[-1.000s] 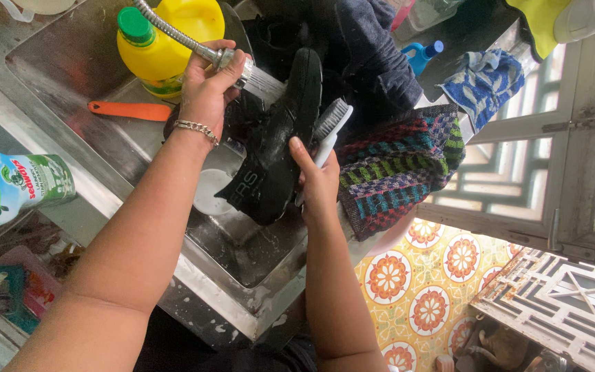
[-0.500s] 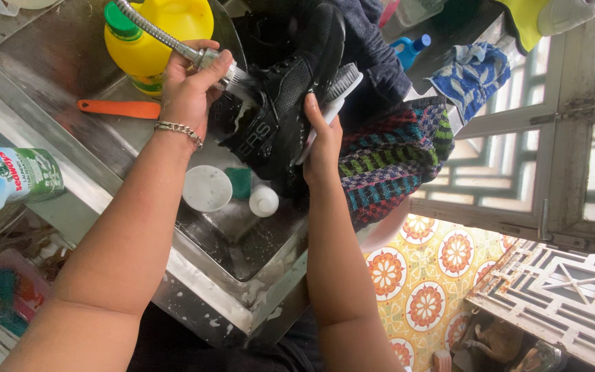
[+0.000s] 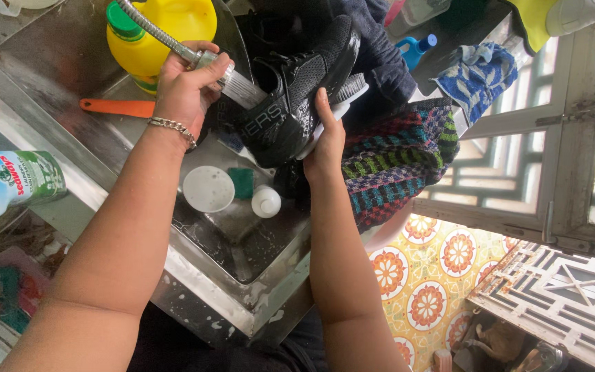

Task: The person scrubs a black shoe with a brush and soapy water, سپس rinses it under a faucet in a sink. The shoe is cleaned on the sides and sole before being rinsed thoroughly.

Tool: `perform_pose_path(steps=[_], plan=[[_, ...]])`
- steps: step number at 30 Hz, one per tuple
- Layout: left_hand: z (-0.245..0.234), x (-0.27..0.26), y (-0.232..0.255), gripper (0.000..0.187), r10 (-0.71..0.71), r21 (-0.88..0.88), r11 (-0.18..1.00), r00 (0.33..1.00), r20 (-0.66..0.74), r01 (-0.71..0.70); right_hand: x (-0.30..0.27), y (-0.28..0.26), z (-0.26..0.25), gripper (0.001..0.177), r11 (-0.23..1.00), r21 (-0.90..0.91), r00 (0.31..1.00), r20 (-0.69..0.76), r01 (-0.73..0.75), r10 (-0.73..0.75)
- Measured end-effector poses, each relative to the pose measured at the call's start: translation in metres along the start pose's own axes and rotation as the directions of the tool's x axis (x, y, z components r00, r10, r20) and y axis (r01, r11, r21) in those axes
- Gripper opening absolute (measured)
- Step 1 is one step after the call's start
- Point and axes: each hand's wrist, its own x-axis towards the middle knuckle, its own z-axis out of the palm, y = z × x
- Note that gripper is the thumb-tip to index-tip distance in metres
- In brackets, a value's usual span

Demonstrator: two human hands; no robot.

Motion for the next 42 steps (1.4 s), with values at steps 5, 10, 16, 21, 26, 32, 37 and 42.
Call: perform_pose_path(steps=[5, 10, 16, 21, 26, 32, 37, 42], plan=[[0.001, 0.001, 0.003, 0.025, -0.018, 0.001, 1.000, 1.000, -0.013, 0.018, 0.001, 0.002, 0.001, 0.059, 0.998, -0.061, 0.998, -0.059, -0.019, 0.015], [-0.001, -0.008, 0.008, 0.022, -0.051, -0.026, 0.998, 0.999, -0.006, 0.050, -0.001, 0.001, 0.003, 0.063, 0.994, -0.080, 0.991, -0.118, -0.080, 0.070], [-0.007, 0.006, -0.007, 0.030, 0.052, 0.160, 0.987, 0.993, -0.108, -0.035, -0.004, -0.001, 0.005, 0.062, 0.990, -0.117, 0.984, -0.167, -0.083, 0.063], [-0.017, 0.036, -0.027, 0.031, 0.228, 0.406, 0.901, 0.962, -0.152, -0.149, -0.011, -0.006, 0.008, 0.062, 0.997, -0.034, 0.996, -0.067, -0.063, 0.060], [-0.020, 0.049, -0.031, 0.034, 0.204, 0.366, 0.924, 0.950, -0.237, -0.107, -0.015, -0.013, 0.012, 0.060, 0.999, -0.020, 0.999, -0.033, -0.036, 0.036], [-0.002, 0.023, -0.002, 0.062, 0.292, 0.979, 0.187, 0.947, -0.131, 0.078, -0.019, -0.013, 0.011, 0.046, 0.980, -0.194, 0.992, -0.110, 0.033, -0.055], [0.014, 0.047, 0.030, 0.052, 0.561, 0.962, -0.213, 0.784, 0.265, -0.173, -0.015, -0.012, 0.008, 0.032, 0.947, -0.310, 0.975, -0.171, 0.084, -0.143], [0.000, 0.185, 0.054, 0.026, 0.357, 0.515, -0.857, 0.715, 0.601, -0.005, -0.015, -0.013, 0.003, 0.032, 0.945, -0.313, 0.979, -0.144, 0.095, -0.146]])
